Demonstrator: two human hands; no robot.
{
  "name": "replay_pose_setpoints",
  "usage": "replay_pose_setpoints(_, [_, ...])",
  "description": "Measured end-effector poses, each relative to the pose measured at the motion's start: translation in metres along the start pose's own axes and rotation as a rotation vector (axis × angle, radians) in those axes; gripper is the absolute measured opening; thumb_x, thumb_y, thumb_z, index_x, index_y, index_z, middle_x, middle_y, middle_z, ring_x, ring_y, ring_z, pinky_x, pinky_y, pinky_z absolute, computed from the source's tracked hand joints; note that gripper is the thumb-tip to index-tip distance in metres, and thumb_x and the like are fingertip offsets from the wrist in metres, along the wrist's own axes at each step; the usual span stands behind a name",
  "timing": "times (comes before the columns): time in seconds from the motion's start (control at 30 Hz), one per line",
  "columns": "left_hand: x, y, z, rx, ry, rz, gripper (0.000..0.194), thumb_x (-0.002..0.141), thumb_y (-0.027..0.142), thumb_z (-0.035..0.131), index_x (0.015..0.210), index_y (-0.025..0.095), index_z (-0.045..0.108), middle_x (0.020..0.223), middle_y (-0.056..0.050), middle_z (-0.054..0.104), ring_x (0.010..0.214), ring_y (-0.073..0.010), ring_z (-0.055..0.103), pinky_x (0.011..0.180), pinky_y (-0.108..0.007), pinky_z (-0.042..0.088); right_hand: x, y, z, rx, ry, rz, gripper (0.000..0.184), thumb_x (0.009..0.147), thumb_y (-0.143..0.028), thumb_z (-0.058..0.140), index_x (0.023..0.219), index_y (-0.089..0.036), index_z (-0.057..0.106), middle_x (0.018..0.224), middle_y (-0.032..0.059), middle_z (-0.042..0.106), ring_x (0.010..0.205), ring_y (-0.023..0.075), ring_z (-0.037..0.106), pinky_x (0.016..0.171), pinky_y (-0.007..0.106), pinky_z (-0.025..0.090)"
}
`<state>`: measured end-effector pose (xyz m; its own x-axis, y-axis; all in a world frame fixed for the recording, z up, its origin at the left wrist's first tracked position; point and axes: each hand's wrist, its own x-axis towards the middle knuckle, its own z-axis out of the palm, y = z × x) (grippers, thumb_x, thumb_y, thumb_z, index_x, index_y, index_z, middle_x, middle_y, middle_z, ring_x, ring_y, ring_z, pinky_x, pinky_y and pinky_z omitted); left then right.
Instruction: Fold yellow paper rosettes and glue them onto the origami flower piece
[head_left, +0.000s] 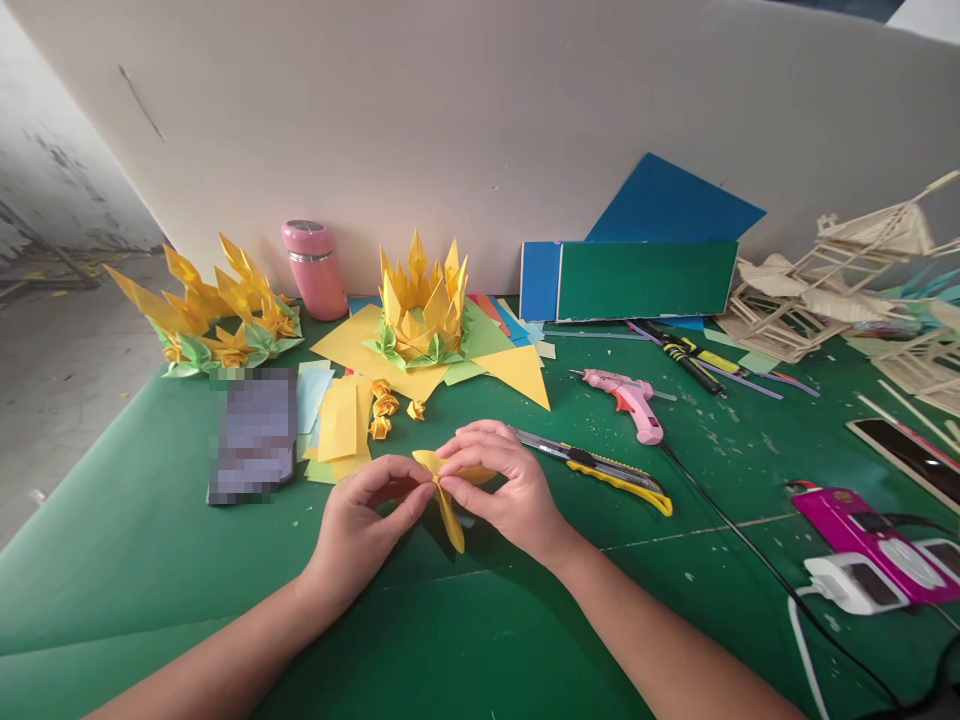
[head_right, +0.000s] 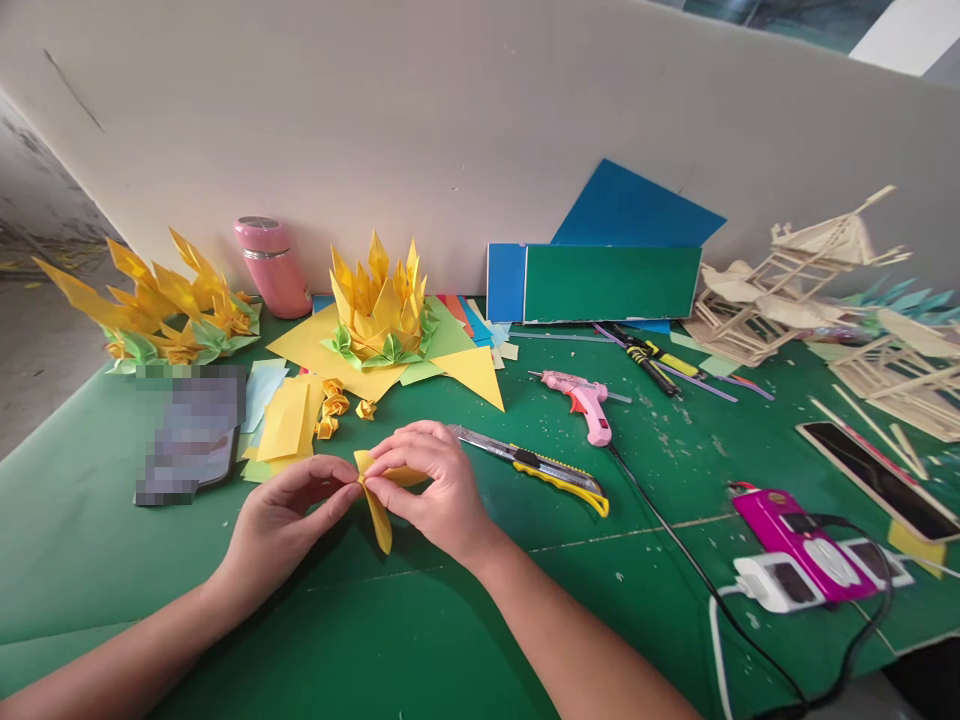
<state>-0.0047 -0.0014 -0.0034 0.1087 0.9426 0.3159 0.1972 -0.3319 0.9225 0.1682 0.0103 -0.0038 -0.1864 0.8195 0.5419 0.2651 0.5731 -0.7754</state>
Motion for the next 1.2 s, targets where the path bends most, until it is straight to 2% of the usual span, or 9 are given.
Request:
replay_pose_setpoints(0.2, [-0.0007,-0.0002,-0.0003,0.048,0.004,0.015,0.004,0.073,0.02,0.065,0.069,0.02,0.066,0.068,0.0,0.07,0.06,-0.0133,0.066,0.06,-0.022,0.058,-0.0004,-0.004,0.001,-0.08,-0.005,-0.041,0.009,0.079,-0.018,0.066,0.071,-0.023,0.066,0.072,-0.0006,0.07,0.072,0.0163,0.06,0.074,0.034,0.044])
replay_pose_setpoints(0.4, [0.0004,0.0007,0.001,0.049,-0.023,0.035,0.005,0.074,0.02,0.064,0.069,0.02,0.065,0.069,-0.001,0.069,0.062,-0.0137,0.065,0.06,-0.023,0.057,-0.001,-0.0067,0.0038,-0.063,-0.018,0.003,0.009,0.075,-0.016,0.062,0.069,-0.022,0.062,0.072,-0.001,0.07,0.07,0.0158,0.064,0.075,0.032,0.045])
replay_pose_setpoints(0.67, [0.001,0.003,0.0011,0.127,-0.121,0.047,0.009,0.076,0.021,0.059,0.067,0.021,0.06,0.067,-0.001,0.06,0.057,-0.0122,0.057,0.052,-0.022,0.051,-0.0011,-0.0083,0.0019,-0.053,-0.12,0.005,0.014,0.072,-0.011,0.056,0.067,-0.024,0.057,0.068,-0.0027,0.067,0.067,0.015,0.06,0.072,0.031,0.046])
replay_pose_setpoints(0.9, [0.001,0.0009,0.0011,0.079,-0.138,-0.004,0.007,0.08,0.024,0.057,0.074,0.021,0.06,0.073,-0.001,0.062,0.066,-0.014,0.061,0.062,-0.024,0.053,-0.0018,-0.006,0.0034,0.096,-0.074,0.109,0.01,0.076,-0.015,0.057,0.069,-0.022,0.059,0.072,0.0,0.065,0.07,0.0146,0.061,0.066,0.026,0.05])
replay_pose_setpoints(1.03, [0.0007,-0.0005,-0.0002,0.115,-0.14,0.038,0.011,0.08,0.024,0.058,0.07,0.021,0.06,0.068,0.0,0.06,0.063,-0.0136,0.059,0.06,-0.024,0.051,-0.0023,-0.0071,0.0038,0.162,-0.101,0.143,0.01,0.076,-0.015,0.057,0.068,-0.021,0.06,0.071,0.0,0.064,0.067,0.0134,0.06,0.062,0.024,0.052])
replay_pose_setpoints(1.13, [0.0012,-0.0018,-0.0012,0.168,-0.073,0.083,0.01,0.078,0.026,0.062,0.069,0.022,0.063,0.081,-0.004,0.061,0.076,-0.0172,0.06,0.07,-0.028,0.052,-0.0024,-0.0084,0.0033,0.177,-0.115,0.143,0.011,0.076,-0.016,0.057,0.067,-0.021,0.06,0.069,0.0001,0.063,0.066,0.013,0.059,0.061,0.023,0.052])
replay_pose_setpoints(1.2, [0.0014,-0.0025,-0.0014,0.165,-0.074,0.066,0.012,0.078,0.029,0.062,0.068,0.022,0.064,0.089,-0.006,0.061,0.085,-0.0194,0.06,0.077,-0.031,0.052,-0.0023,-0.0087,0.0029,0.169,-0.117,0.142,0.011,0.075,-0.016,0.057,0.066,-0.021,0.059,0.07,0.0002,0.063,0.067,0.0134,0.059,0.061,0.023,0.051])
